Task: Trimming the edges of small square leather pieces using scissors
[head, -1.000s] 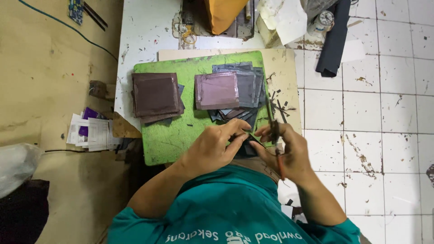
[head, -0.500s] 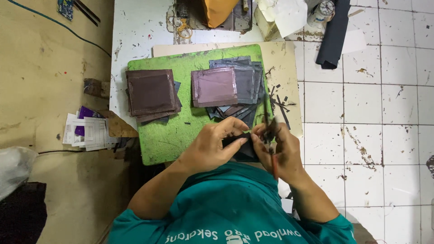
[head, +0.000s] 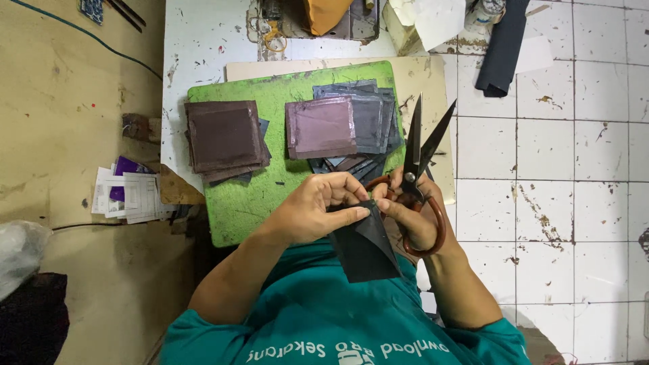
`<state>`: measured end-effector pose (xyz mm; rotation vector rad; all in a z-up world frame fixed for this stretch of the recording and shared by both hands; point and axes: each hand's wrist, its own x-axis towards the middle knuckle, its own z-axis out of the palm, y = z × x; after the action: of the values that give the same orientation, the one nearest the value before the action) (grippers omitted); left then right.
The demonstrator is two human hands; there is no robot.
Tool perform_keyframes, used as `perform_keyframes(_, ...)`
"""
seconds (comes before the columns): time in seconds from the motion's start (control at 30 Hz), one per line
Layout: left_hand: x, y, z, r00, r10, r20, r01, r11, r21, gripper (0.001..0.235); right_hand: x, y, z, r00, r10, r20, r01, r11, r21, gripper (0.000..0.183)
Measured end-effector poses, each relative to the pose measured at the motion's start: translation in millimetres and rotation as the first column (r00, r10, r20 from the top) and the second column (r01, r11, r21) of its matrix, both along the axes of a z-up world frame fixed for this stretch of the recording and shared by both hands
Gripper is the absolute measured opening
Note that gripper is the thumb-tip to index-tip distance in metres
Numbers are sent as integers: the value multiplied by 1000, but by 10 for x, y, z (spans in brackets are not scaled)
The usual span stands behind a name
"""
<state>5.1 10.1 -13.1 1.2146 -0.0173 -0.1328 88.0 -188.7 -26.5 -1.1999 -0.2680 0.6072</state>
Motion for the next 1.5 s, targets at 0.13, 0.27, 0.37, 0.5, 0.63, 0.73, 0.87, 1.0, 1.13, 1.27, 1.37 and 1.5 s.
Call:
perform_keyframes(0.13,2,12,16,1000,0,-30,0,1000,-10,22,-59,-6,106,986,38,164,-12,988,-155,27)
perform_keyframes(0.27,-20,28,144,1000,26,-8,-25,991,129,20,-80,-10,167,783,86,617,171,923,-346,29)
perform_keyframes(0.37,-35,11,164,999,46,-12,-44,985,167,20,-131,-15,165,632,156,759,255,883,-394,24)
perform_keyframes(0.5,-35,-13,-6,998,58,-36,-51,986,159,21,-159,98,257,819,168,549,235,774,-587,24)
perform_keyframes(0.63,-22,19,1,997,66,-39,-61,991,118,21,-90,64,-80,853,39,521,132,949,-287,23)
perform_keyframes(0.73,-24,12,-35,994,80,-68,-75,995,67,20,-101,53,-208,870,-30,492,108,986,-131,22)
perform_keyframes(0.87,-28,6,-163,993,77,-94,-74,997,38,23,-93,-44,-264,891,-36,453,81,993,-81,26)
perform_keyframes(1.0,-58,71,46,984,110,-141,-100,992,76,23,-163,-146,97,742,139,656,236,862,-449,19)
perform_keyframes(1.13,-82,116,110,981,141,-132,-130,987,92,23,-203,-431,38,620,254,742,259,826,-500,26)
perform_keyframes(1.27,-80,98,68,988,132,-82,-121,984,128,22,-179,-654,13,437,512,740,315,683,-659,49)
perform_keyframes(1.37,-83,107,161,991,118,-56,-109,984,138,22,-186,-685,14,408,577,707,335,626,-704,57)
perform_keyframes(1.5,-93,93,285,994,110,-12,-99,935,342,17,-221,-682,29,572,547,611,65,713,-698,21)
